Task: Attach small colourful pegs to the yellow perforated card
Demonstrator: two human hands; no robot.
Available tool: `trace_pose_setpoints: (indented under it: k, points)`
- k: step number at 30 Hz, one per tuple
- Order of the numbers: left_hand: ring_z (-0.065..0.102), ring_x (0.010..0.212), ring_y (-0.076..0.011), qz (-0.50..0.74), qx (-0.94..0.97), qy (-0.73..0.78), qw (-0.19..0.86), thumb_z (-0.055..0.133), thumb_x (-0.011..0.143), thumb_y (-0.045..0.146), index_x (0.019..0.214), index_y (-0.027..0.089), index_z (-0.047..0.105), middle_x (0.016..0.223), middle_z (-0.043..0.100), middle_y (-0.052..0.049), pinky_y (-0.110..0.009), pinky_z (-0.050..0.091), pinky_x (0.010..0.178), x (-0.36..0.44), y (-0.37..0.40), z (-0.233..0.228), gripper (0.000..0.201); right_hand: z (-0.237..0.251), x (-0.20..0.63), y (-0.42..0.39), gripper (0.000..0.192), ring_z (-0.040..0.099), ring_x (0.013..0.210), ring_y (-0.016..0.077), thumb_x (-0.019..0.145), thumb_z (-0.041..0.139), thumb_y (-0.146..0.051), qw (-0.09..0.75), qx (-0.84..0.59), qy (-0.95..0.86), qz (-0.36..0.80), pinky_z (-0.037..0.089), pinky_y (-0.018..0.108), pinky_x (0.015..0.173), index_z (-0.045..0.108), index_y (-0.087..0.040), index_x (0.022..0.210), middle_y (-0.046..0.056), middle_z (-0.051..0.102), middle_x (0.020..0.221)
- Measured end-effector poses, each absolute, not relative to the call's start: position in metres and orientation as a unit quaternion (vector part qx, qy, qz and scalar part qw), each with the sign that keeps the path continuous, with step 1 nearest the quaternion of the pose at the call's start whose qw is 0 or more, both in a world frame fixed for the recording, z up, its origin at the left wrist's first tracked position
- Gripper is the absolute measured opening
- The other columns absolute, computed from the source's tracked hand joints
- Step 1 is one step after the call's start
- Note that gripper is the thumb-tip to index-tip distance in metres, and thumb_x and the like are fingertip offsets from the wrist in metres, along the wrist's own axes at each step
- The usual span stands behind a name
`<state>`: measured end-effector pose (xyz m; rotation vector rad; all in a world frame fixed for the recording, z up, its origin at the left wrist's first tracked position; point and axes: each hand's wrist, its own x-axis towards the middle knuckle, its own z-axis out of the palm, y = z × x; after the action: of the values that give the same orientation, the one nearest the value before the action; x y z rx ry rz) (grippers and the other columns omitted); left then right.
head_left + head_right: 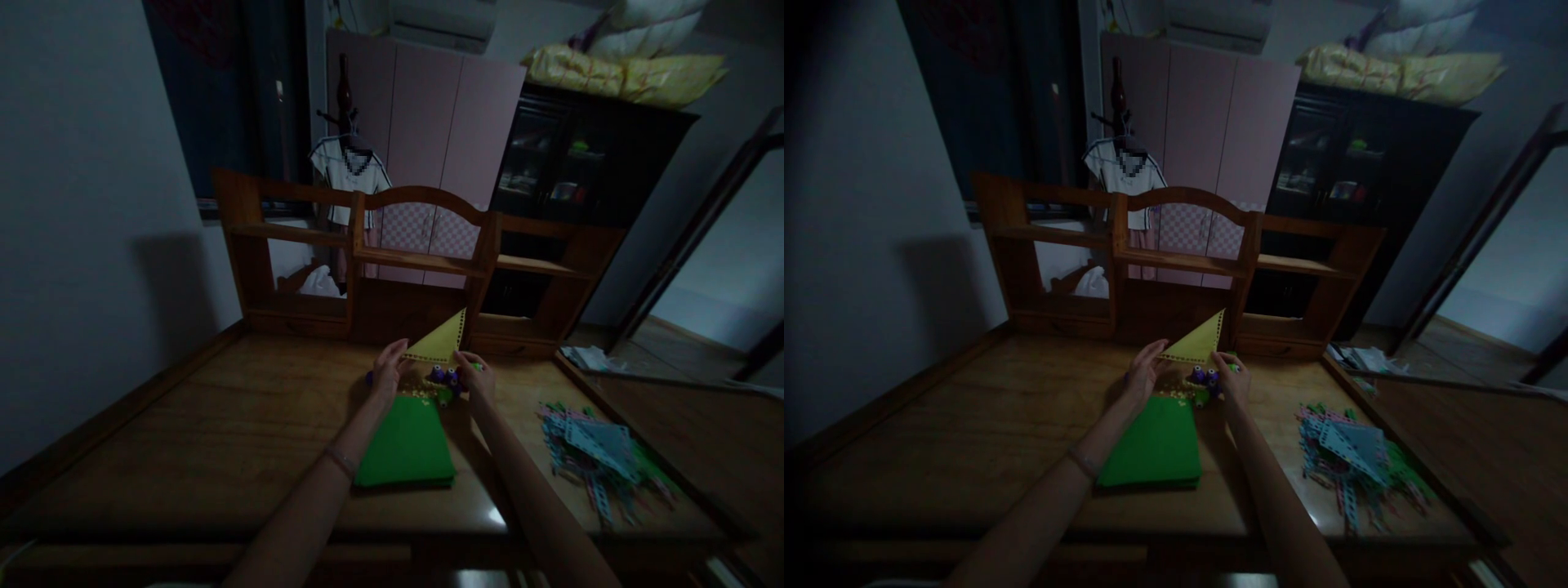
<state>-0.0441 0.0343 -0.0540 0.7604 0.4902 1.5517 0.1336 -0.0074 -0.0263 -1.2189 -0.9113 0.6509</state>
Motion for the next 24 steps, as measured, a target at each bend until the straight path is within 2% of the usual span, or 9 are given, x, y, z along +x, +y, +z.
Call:
trace_pose_setpoints:
  k: [7, 14, 16, 20, 24]
  points:
    - [0.059, 0.097, -0.0185, 0.68, 0.302, 0.221, 0.63, 0.073, 0.065, 0.016, 0.099, 0.016, 0.06, 0.109, 0.059, -0.008, -0.035, 0.049, 0.087, -0.042, 0.033, -0.052, 0.036, -0.035, 0.139, -0.001, 0.05, 0.05, 0.045, 0.0117, 0.055, 0.069, -0.056, 0.684, -0.541, -0.398, 0.283, 0.031, 0.022, 0.041, 0.069, -0.015, 0.084, 0.001, 0.061, 0.055]
    - [0.06, 0.092, -0.0163, 0.666, 0.314, 0.198, 0.647, 0.073, 0.066, 0.019, 0.106, 0.019, 0.055, 0.107, 0.059, -0.007, -0.033, 0.049, 0.083, -0.041, 0.034, -0.053, 0.044, -0.037, 0.144, 0.0, 0.054, 0.05, 0.045, 0.0108, 0.055, 0.07, -0.056, 0.7, -0.528, -0.378, 0.298, 0.034, 0.022, 0.042, 0.067, -0.014, 0.089, 0.0, 0.06, 0.057]
    - [0.061, 0.085, -0.0142, 0.679, 0.306, 0.211, 0.633, 0.074, 0.065, 0.021, 0.102, 0.019, 0.056, 0.102, 0.06, -0.005, -0.03, 0.05, 0.078, -0.042, 0.036, -0.055, 0.041, -0.035, 0.144, -0.001, 0.053, 0.05, 0.047, 0.0108, 0.055, 0.072, -0.054, 0.711, -0.519, -0.368, 0.299, 0.036, 0.022, 0.043, 0.067, -0.014, 0.09, 0.0, 0.061, 0.061]
    - [0.059, 0.067, -0.0092, 0.712, 0.256, 0.246, 0.606, 0.074, 0.064, 0.029, 0.083, 0.017, 0.056, 0.077, 0.06, 0.0, -0.024, 0.049, 0.068, -0.047, 0.04, -0.057, 0.029, -0.032, 0.144, -0.003, 0.051, 0.047, 0.046, 0.009, 0.054, 0.074, -0.05, 0.729, -0.509, -0.343, 0.302, 0.036, 0.022, 0.043, 0.066, -0.015, 0.09, -0.001, 0.059, 0.061]
    - [0.06, 0.063, -0.0111, 0.671, 0.262, 0.263, 0.642, 0.073, 0.064, 0.038, 0.077, 0.014, 0.059, 0.071, 0.062, -0.001, -0.025, 0.049, 0.065, -0.047, 0.039, -0.055, 0.03, -0.03, 0.142, -0.004, 0.051, 0.042, 0.042, 0.0076, 0.055, 0.073, -0.051, 0.733, -0.516, -0.331, 0.295, 0.031, 0.022, 0.04, 0.066, -0.013, 0.089, -0.003, 0.054, 0.055]
